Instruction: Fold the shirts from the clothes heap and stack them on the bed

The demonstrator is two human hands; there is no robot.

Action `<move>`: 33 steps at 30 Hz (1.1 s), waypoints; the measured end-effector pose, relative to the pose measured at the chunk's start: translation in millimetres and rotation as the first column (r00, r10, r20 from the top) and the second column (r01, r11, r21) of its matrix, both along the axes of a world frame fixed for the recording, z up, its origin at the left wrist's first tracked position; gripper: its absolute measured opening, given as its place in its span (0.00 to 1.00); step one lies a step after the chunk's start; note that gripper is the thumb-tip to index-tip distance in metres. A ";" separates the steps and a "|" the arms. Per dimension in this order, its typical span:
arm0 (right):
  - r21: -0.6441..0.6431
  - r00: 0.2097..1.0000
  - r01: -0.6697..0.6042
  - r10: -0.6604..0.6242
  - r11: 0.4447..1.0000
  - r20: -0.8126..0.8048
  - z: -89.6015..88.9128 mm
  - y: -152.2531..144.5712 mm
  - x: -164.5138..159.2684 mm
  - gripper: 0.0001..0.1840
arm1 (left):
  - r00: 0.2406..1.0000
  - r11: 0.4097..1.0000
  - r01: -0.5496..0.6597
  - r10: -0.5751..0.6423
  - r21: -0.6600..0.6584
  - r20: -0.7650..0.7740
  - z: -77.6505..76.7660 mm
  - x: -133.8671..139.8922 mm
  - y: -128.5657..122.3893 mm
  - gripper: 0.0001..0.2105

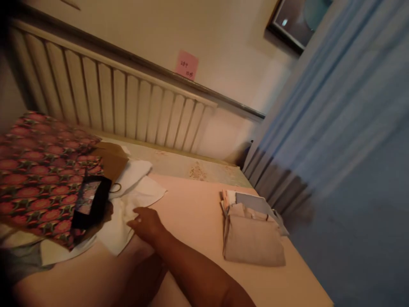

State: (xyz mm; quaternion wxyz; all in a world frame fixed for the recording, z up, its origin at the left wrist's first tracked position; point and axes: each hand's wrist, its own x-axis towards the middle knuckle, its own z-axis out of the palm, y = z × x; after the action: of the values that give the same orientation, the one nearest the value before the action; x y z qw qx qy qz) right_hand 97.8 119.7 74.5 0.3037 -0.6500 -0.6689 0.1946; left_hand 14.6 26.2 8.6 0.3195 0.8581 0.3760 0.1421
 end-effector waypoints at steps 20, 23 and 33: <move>0.034 0.560 0.812 -0.794 0.582 0.236 28.1 -233.0 257.5 0.07 | 0.992 0.988 0.046 -0.028 0.146 -0.120 15.6 1.9 4.4 0.22; 0.047 0.691 0.708 -0.704 0.705 0.162 54.0 -212.7 239.4 0.11 | 0.996 0.987 0.040 -0.027 0.156 -0.084 13.8 0.2 1.5 0.21; 0.435 0.878 0.366 -0.150 0.822 -0.455 230.9 -11.3 86.1 0.11 | 0.999 0.986 -0.017 0.008 0.168 0.051 -0.5 -0.1 -2.3 0.19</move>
State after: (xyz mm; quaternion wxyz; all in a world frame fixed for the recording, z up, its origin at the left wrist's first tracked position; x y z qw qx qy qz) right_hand 183.9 108.4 305.4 0.6185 -0.5786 -0.5230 0.0960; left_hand 14.5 23.9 8.1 0.2542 0.8759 0.3599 0.1967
